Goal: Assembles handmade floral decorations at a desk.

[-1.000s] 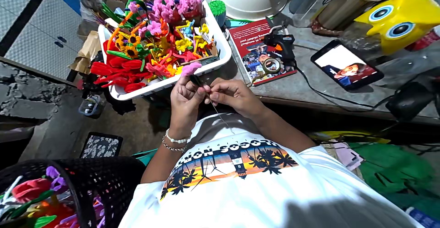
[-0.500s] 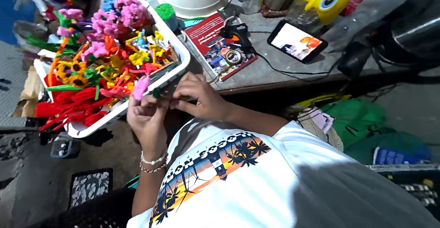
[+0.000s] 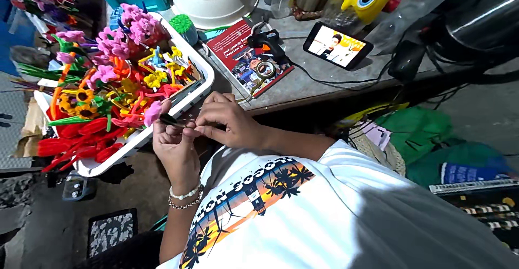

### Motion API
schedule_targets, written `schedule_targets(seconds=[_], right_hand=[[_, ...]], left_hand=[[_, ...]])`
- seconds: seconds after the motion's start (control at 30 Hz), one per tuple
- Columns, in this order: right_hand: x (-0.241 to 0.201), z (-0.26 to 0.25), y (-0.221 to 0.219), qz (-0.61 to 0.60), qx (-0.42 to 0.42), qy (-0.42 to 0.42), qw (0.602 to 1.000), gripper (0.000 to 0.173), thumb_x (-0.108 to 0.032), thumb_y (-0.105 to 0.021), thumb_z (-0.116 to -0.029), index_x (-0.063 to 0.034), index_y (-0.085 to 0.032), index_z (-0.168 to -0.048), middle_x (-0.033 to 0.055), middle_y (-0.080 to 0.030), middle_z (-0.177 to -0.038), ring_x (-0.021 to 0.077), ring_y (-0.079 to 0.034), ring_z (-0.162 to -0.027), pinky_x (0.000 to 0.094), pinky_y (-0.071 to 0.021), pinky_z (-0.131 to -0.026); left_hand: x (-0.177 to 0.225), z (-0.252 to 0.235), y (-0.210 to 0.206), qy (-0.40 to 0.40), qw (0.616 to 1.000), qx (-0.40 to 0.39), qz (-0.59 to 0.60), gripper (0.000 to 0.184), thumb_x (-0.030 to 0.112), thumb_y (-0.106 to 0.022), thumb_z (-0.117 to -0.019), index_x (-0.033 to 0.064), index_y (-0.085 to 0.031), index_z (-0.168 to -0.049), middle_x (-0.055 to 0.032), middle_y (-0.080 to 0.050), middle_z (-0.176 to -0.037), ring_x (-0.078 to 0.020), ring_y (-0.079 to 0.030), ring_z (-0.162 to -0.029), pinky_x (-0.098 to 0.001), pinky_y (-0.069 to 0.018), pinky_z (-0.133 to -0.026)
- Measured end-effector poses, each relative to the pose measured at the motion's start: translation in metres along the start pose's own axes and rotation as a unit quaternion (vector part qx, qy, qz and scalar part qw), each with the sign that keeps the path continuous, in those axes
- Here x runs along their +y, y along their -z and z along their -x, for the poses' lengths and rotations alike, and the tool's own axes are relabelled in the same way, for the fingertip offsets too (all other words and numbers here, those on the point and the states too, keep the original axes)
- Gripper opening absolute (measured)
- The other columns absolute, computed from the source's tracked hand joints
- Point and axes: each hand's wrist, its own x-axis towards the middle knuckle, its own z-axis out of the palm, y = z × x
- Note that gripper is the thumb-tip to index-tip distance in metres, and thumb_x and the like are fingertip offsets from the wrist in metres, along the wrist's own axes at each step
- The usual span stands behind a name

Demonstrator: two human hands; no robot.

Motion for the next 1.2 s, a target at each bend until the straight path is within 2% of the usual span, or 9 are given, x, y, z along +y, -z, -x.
schedule_targets(seconds=[0.2,0.37,0.5,0.6,0.73,0.87,0.97,1.1,1.2], right_hand=[[0.003,0.001,0.001,-0.147,-0.076,-0.021,0.986,0.011,-0.004,-0.067,-0.0916,0.0023,-0.076,-0.09,0.008,-0.073,-0.088,0.0188,-0.064,-0.097,0.0417,-0.0465,-0.093],[0.0,0.0,0.001,-0.378,-0.145,-0.149,0.902,0.016,0.004,-0.055,-0.0975,0.0099,-0.069,-0.095,0.0094,-0.067,-0.087,0.0088,-0.063,-0.084,0.0261,-0.054,-0.082],[0.002,0.002,-0.003,-0.151,-0.041,-0.045,0.987,0.015,-0.007,-0.064,-0.0954,0.0022,-0.076,-0.092,0.0078,-0.072,-0.087,0.017,-0.065,-0.095,0.0398,-0.0482,-0.091],[0.001,0.002,-0.007,-0.046,0.002,-0.009,0.999,0.011,-0.008,-0.068,-0.0915,-0.0033,-0.077,-0.089,0.0042,-0.072,-0.086,0.019,-0.063,-0.095,0.0461,-0.043,-0.091],[0.003,0.003,-0.006,-0.057,-0.028,-0.013,0.998,0.011,-0.012,-0.071,-0.0911,-0.0037,-0.078,-0.088,0.0038,-0.072,-0.084,0.0193,-0.063,-0.097,0.0476,-0.0407,-0.093],[0.003,0.003,-0.003,-0.25,-0.097,-0.08,0.96,0.013,0.0,-0.063,-0.0963,0.0069,-0.073,-0.092,0.01,-0.072,-0.086,0.0137,-0.066,-0.091,0.0305,-0.0534,-0.088],[0.003,0.003,0.0,-0.342,-0.126,-0.137,0.921,0.016,0.003,-0.057,-0.099,0.0107,-0.071,-0.099,0.0119,-0.071,-0.089,0.0123,-0.065,-0.089,0.0286,-0.0539,-0.086],[0.005,0.005,-0.003,-0.142,-0.035,-0.057,0.988,0.015,-0.008,-0.065,-0.0956,0.0024,-0.077,-0.095,0.0091,-0.072,-0.089,0.0166,-0.064,-0.094,0.0393,-0.047,-0.092],[0.003,0.006,-0.008,-0.044,0.002,-0.01,0.999,0.011,-0.006,-0.068,-0.0904,-0.0028,-0.078,-0.091,0.0051,-0.072,-0.086,0.0188,-0.064,-0.094,0.0481,-0.0411,-0.093]], left_hand=[[0.014,0.002,0.003,-0.015,1.0,-0.026,-0.003,0.058,0.016,-0.077,-0.0909,0.0119,-0.053,-0.143,0.0063,-0.073,-0.096,-0.007,-0.071,-0.081,-0.0243,-0.0614,-0.073],[0.013,0.002,0.004,0.003,0.996,-0.074,0.053,0.051,0.02,-0.072,-0.096,0.0124,-0.053,-0.143,0.0005,-0.076,-0.094,-0.0076,-0.07,-0.068,-0.0226,-0.0607,-0.059],[0.011,-0.002,0.005,0.001,0.998,-0.053,-0.029,0.064,0.031,-0.076,-0.0929,0.0125,-0.045,-0.145,0.0012,-0.073,-0.116,-0.011,-0.073,-0.097,-0.0268,-0.062,-0.083],[0.006,0.001,0.0,0.0,1.0,0.005,-0.024,0.066,0.024,-0.082,-0.0876,0.0123,-0.047,-0.142,0.0081,-0.07,-0.102,-0.0057,-0.07,-0.088,-0.0231,-0.061,-0.078],[0.009,0.002,0.004,-0.004,1.0,0.001,-0.007,0.054,0.013,-0.076,-0.0911,0.0125,-0.05,-0.138,0.0069,-0.074,-0.093,-0.0076,-0.072,-0.083,-0.0261,-0.0621,-0.077],[0.013,0.003,0.004,0.03,0.998,-0.029,0.043,0.053,0.014,-0.075,-0.0914,0.0136,-0.054,-0.14,0.0041,-0.073,-0.09,-0.0073,-0.07,-0.073,-0.0231,-0.0605,-0.064],[0.012,0.003,0.003,0.04,0.997,-0.047,0.05,0.051,0.016,-0.074,-0.0938,0.0123,-0.055,-0.141,0.0015,-0.075,-0.091,-0.0076,-0.071,-0.07,-0.0226,-0.0604,-0.06],[0.012,0.0,0.002,0.039,0.998,-0.058,-0.005,0.065,0.028,-0.075,-0.0937,0.0125,-0.043,-0.149,0.0012,-0.074,-0.113,-0.0101,-0.073,-0.097,-0.026,-0.0616,-0.084],[0.008,0.003,0.0,0.041,0.999,-0.015,-0.005,0.066,0.021,-0.082,-0.0873,0.0122,-0.049,-0.144,0.0047,-0.072,-0.105,-0.0077,-0.071,-0.09,-0.025,-0.0617,-0.081]])
